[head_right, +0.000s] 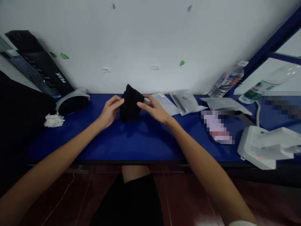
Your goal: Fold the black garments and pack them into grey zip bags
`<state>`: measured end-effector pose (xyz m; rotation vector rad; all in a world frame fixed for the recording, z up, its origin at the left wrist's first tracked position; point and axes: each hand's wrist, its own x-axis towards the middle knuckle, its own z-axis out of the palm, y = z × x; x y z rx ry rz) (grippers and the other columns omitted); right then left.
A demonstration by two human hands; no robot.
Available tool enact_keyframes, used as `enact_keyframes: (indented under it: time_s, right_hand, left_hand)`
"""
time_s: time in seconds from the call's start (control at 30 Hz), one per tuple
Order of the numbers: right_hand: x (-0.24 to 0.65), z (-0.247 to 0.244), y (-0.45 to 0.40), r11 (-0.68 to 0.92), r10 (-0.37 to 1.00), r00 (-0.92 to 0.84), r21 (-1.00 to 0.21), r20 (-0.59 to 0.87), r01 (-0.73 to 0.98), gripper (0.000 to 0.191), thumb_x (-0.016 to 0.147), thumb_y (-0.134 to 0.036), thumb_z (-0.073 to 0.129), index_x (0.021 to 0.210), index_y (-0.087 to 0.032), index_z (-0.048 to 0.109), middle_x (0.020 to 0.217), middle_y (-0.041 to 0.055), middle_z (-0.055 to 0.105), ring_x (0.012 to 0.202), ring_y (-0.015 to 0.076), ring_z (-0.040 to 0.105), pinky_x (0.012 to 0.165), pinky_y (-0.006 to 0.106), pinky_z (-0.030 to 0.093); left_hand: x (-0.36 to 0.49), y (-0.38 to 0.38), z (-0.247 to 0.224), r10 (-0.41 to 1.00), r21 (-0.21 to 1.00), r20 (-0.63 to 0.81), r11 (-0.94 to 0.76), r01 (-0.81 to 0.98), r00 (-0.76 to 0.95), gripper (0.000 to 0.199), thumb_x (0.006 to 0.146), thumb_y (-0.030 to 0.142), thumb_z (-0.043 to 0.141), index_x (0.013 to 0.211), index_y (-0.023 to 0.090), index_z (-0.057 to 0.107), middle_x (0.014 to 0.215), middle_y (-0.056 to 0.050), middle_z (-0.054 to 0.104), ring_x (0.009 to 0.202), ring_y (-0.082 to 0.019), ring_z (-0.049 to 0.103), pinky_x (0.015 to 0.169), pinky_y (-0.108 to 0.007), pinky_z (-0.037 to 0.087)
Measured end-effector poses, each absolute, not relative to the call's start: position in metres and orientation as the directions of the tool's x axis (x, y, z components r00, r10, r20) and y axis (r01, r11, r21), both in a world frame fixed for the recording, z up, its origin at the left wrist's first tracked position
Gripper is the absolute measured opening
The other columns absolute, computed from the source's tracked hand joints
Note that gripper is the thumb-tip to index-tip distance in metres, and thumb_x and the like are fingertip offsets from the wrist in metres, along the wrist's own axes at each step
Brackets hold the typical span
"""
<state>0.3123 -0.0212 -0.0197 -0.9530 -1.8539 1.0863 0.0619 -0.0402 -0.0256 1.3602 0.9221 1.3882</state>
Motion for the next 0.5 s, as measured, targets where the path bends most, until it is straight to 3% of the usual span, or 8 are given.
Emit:
enact_keyframes:
  time_s: [0.07,0.13,0.27,0.37,0.43,0.5]
  right_hand:
    - [0.3,-0.018,-0.034,0.322,0.822,-0.525,-0.941,0.22,0.109,0.082,0.092,-0.065,0.077,0.161,-0.032,0.047,0.154,0.0091,0.066,0.142,0.0337,0.061,0.122,0.056,0.05]
    - [0.296,-0.018,-0.041,0.315,0.803,-0.558,-0.943,0.207,0.103,0.098,0.085,-0.068,0.084,0.167,-0.035,0.041,0.171,0.0078,0.049,0.157,0.0364,0.046,0.13,0.057,0.04]
    - [0.297,-0.021,-0.041,0.302,0.841,-0.516,-0.931,0.16,0.203,0.121,0.075,-0.066,0.092,0.173,-0.033,0.03,0.177,0.0095,0.039,0.166,0.0393,0.029,0.138,0.062,0.023]
    - [0.295,-0.031,-0.032,0.281,0.886,-0.432,-0.936,0.169,0.211,0.125,0.073,-0.055,0.094,0.174,-0.031,0.025,0.172,0.0121,0.046,0.162,0.0378,0.038,0.134,0.061,0.032]
    - [0.295,-0.04,-0.023,0.236,0.924,-0.35,-0.951,0.156,0.199,0.109,0.082,-0.051,0.085,0.171,-0.031,0.027,0.162,0.0131,0.056,0.149,0.0363,0.054,0.125,0.06,0.047]
    - [0.299,-0.05,-0.012,0.218,0.956,-0.243,-0.949,0.162,0.226,0.092,0.089,-0.044,0.073,0.169,-0.032,0.028,0.151,0.0125,0.064,0.133,0.0339,0.066,0.114,0.058,0.057]
  left_hand:
    - [0.063,-0.044,-0.024,0.938,0.95,0.307,-0.293,-0.108,0.159,0.046,0.081,0.054,0.091,0.082,0.021,0.06,0.085,0.001,0.062,0.079,-0.014,0.06,0.068,-0.024,0.048]
    - [0.063,-0.045,-0.024,0.92,0.942,0.334,-0.319,-0.102,0.207,0.045,0.081,0.053,0.093,0.083,0.02,0.062,0.092,0.0,0.066,0.086,-0.015,0.063,0.072,-0.025,0.05]
    - [0.064,-0.046,-0.025,0.926,0.96,0.279,-0.264,-0.095,0.256,0.044,0.079,0.051,0.094,0.092,0.021,0.064,0.098,-0.002,0.069,0.088,-0.017,0.067,0.067,-0.024,0.053]
    - [0.06,-0.039,-0.029,0.941,0.961,0.275,-0.264,-0.081,0.196,0.044,0.076,0.042,0.093,0.106,0.024,0.066,0.113,-0.004,0.071,0.093,-0.02,0.071,0.064,-0.026,0.054]
    - [0.052,-0.03,-0.033,0.957,0.958,0.285,-0.283,-0.034,0.055,0.045,0.075,0.031,0.088,0.113,0.026,0.064,0.118,-0.006,0.072,0.096,-0.021,0.072,0.067,-0.028,0.056]
    - [0.04,-0.019,-0.038,0.938,0.952,0.3,-0.281,0.123,-0.173,0.039,0.075,0.019,0.081,0.11,0.025,0.063,0.114,-0.006,0.072,0.094,-0.021,0.071,0.074,-0.032,0.057]
